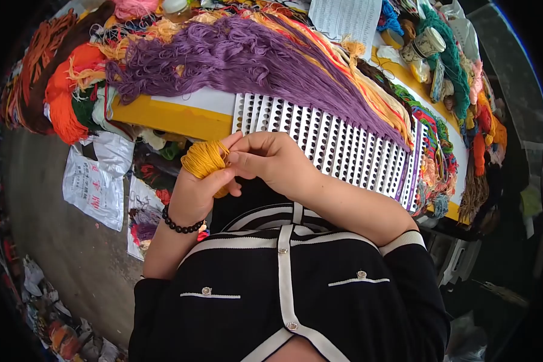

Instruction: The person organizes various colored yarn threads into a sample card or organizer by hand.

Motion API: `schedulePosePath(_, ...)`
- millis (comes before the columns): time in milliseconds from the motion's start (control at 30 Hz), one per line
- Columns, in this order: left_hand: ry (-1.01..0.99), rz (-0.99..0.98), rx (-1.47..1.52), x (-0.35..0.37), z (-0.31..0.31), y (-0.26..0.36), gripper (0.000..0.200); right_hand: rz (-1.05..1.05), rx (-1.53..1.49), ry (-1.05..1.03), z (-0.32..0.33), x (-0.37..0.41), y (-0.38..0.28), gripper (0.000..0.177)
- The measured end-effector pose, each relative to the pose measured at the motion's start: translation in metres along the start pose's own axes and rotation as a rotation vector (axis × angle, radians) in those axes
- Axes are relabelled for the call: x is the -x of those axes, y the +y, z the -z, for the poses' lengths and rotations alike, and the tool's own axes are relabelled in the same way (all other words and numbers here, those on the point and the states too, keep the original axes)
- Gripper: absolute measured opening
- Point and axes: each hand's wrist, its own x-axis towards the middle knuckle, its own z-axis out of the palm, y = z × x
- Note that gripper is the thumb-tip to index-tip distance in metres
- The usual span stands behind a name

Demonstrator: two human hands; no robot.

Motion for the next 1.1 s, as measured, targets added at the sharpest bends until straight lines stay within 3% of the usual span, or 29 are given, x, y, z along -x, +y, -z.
schedulePosePath(200,0.008,0.000,0.146,-0.003,0.002,-0.003,0.044,0.008,-0.106,0.007,0.001,-0.002,0.007,0.014)
schedulePosePath(467,0.014,-0.031,0.018,-0.005,-0.006,-0.012,0.042,-0.098,-0.042,0.090,0.004,-0.002,0.004,0.014)
schedulePosePath(567,-0.016,-0.042,0.038,-0.006,-0.004,-0.015,0.043,-0.134,-0.232,0.050,0.006,-0.003,0.011,0.012)
schedulePosePath(667,0.036,-0.041,0.068,-0.006,0.003,-0.021,0.041,-0.083,-0.199,0.086,0.006,0.000,0.007,0.009)
schedulePosePath(700,0.032,-0.046,0.069,-0.006,0.007,-0.024,0.041,0.019,-0.222,0.095,0.009,0.001,0.006,0.009)
schedulePosePath(800,-0.019,-0.176,0.535,-0.005,0.029,-0.030,0.038,0.177,-0.250,0.095,0.035,0.012,-0.021,0.014)
schedulePosePath(867,0.157,-0.133,0.776,0.004,0.060,-0.016,0.034,0.253,-0.373,-0.044,0.068,0.037,-0.070,0.019)
schedulePosePath(900,0.159,-0.169,0.899,0.009,0.086,-0.017,0.033,0.273,-0.321,0.123,0.067,0.056,-0.103,0.016)
schedulePosePath(933,0.163,-0.205,1.023,0.015,0.119,-0.021,0.032,0.374,-0.353,0.084,0.088,0.070,-0.123,0.014)
schedulePosePath(967,0.306,-0.163,1.012,0.025,0.159,-0.026,0.032,0.429,-0.287,0.160,0.109,0.085,-0.150,0.011)
schedulePosePath(1000,0.306,-0.204,1.047,0.034,0.190,-0.033,0.032,0.477,-0.213,0.376,0.122,0.101,-0.171,0.011)
schedulePosePath(1033,0.413,-0.227,1.000,0.044,0.227,-0.043,0.031,0.474,-0.048,0.382,0.163,0.120,-0.192,0.010)
schedulePosePath(1100,0.526,-0.285,0.886,0.063,0.261,-0.051,0.030,0.584,0.369,0.806,0.219,0.162,-0.231,0.017)
